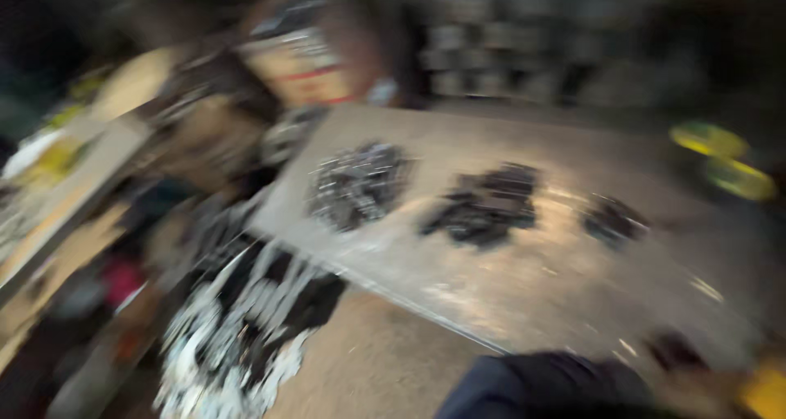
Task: The person uses an angle grinder to grind metal bracket parts on a steel work table, producing sparks, then sets finished pieces aside and picks up the next bracket to continue grinding.
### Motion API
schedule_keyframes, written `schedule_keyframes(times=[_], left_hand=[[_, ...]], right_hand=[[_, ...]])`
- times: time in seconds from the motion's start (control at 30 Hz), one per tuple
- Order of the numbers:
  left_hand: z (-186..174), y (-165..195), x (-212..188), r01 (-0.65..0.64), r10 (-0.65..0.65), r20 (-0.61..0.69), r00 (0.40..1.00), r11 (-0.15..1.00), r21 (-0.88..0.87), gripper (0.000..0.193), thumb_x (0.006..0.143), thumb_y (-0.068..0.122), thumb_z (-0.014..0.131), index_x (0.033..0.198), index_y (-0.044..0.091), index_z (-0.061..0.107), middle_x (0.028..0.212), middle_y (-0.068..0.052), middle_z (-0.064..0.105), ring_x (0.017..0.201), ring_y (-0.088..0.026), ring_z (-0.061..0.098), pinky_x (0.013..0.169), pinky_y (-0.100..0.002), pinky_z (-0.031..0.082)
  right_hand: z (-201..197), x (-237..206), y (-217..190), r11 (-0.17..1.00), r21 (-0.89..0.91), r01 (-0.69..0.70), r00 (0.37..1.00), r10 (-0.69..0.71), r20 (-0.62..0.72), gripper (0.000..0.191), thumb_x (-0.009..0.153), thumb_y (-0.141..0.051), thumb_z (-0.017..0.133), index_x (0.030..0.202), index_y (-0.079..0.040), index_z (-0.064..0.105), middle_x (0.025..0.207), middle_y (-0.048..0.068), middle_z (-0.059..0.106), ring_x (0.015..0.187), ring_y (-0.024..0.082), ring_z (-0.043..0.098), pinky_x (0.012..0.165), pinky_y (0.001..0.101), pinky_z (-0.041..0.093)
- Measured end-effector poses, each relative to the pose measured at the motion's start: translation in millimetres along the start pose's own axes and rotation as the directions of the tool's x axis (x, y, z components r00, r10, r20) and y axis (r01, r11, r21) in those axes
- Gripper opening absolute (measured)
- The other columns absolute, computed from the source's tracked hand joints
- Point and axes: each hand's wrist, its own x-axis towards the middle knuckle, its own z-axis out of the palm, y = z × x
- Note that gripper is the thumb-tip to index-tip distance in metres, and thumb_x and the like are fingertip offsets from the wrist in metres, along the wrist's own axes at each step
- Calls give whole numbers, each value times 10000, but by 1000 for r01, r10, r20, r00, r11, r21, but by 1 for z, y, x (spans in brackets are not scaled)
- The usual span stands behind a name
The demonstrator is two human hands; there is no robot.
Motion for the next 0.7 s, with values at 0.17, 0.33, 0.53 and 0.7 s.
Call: schedule_keyframes(times=[0.17, 0.33, 0.53, 0.7], left_hand=[[13, -24, 3, -114, 86, 217, 972, 986, 120, 771, 757, 482, 871, 1360, 89, 596, 1227, -149, 737, 1125, -308, 722, 1000, -422, 593], [13, -30, -8, 26, -19, 264, 964, 999, -23, 961, 694, 476, 885, 1455, 41, 491, 1260, -160, 718, 1152, -317, 700, 984, -425, 568], [16, -15, -7, 279, -141, 518, 844, 940, -199, 879, 702, 367, 903, 1402, 34, 488, 1190, -155, 722, 1083, -269, 705, 944, -381, 571], [7, -11, -16, 207, -167, 591, 789, 978, 1, 876, 704, 345, 914, 1406, 17, 506, 1195, -173, 718, 1112, -276, 699, 958, -372, 548]], right_hand=[[-52, -57, -1, 990, 123, 73, 972, -43, -231, 435, 817, -119, 761, 1221, 29, 699, 1098, 75, 734, 960, 169, 697, 847, 344, 582], [-70, -70, 6, 955, 247, 162, 934, -67, -351, 434, 805, -104, 753, 1214, 32, 703, 1083, 80, 737, 949, 173, 703, 846, 343, 584], [-70, -97, 30, 902, 396, 172, 887, 32, -461, 460, 738, -28, 760, 1187, 42, 693, 1022, 107, 746, 909, 203, 731, 841, 361, 597], [-64, -124, 26, 912, 339, 231, 810, 13, -586, 532, 711, 33, 784, 1227, 30, 653, 999, 84, 704, 896, 202, 706, 812, 371, 585]])
